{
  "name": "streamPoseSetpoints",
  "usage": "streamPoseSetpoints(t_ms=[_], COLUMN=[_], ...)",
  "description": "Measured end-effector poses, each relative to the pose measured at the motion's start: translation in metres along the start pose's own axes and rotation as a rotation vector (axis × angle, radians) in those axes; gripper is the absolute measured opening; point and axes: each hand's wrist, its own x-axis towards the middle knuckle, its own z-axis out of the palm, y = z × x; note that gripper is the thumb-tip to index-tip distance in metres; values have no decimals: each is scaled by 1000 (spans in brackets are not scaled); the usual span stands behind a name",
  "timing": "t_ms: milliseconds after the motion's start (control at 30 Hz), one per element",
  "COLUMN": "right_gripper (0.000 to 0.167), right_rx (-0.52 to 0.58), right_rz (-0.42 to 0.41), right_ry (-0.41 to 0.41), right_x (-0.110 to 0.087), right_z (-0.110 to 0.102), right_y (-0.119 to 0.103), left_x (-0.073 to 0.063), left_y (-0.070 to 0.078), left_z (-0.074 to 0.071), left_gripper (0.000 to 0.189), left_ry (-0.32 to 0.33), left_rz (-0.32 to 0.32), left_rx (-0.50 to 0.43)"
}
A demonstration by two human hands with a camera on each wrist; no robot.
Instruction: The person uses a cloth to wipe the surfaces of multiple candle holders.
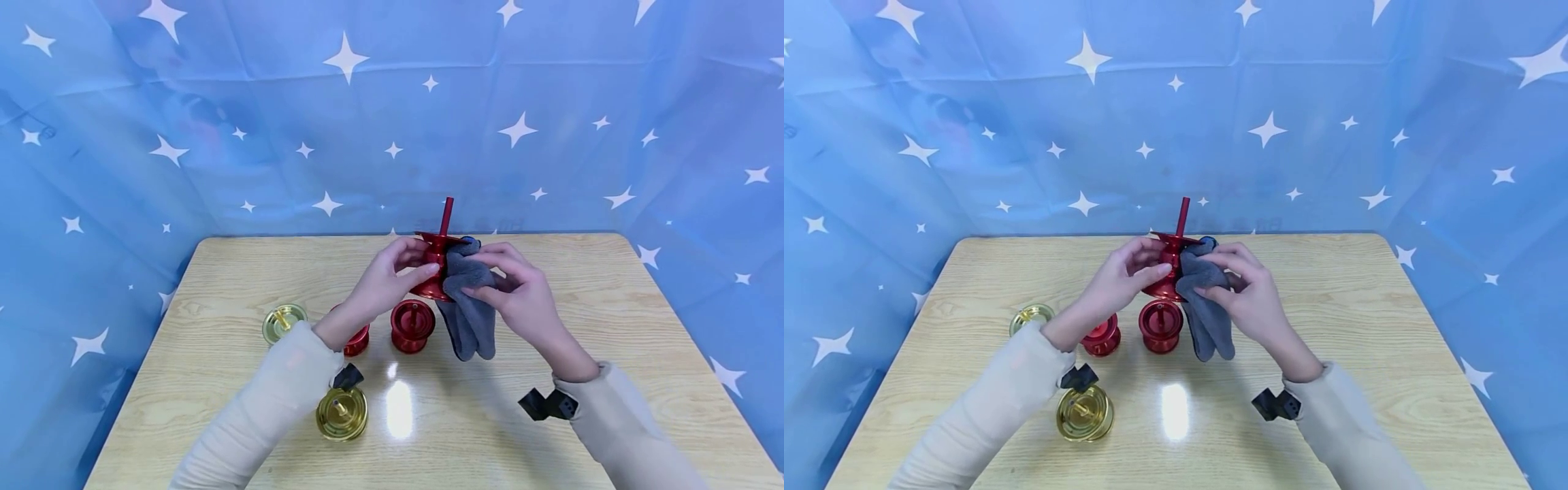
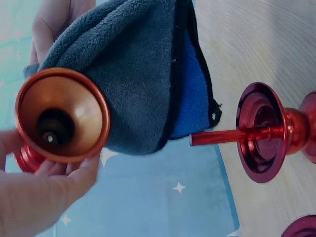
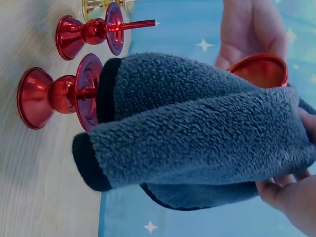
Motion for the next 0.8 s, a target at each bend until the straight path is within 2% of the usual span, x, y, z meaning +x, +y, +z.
streamPoseSetpoints(t_ms=[133, 233, 367, 600, 800], right_gripper=[34, 34, 33, 32, 31], right_rx=[-25, -34, -42, -15, -123], right_rz=[2, 9, 28, 58, 75], right_ry=[28, 37, 45, 86, 105], right_x=[2, 2, 2, 2, 3], right_z=[-1, -1, 2, 8, 12], right_y=[0, 1, 3, 1, -4], left_x=[-2, -4, -5, -3, -2], left_y=[-1, 1, 0, -2, -2], left_z=[-5, -8, -10, -8, -4], left_gripper=[51, 61, 66, 67, 65], left_ry=[-115, -156, -160, -123, -109], left_rz=[30, 14, -24, -39, -21], left_rx=[-53, -79, -82, -4, -5])
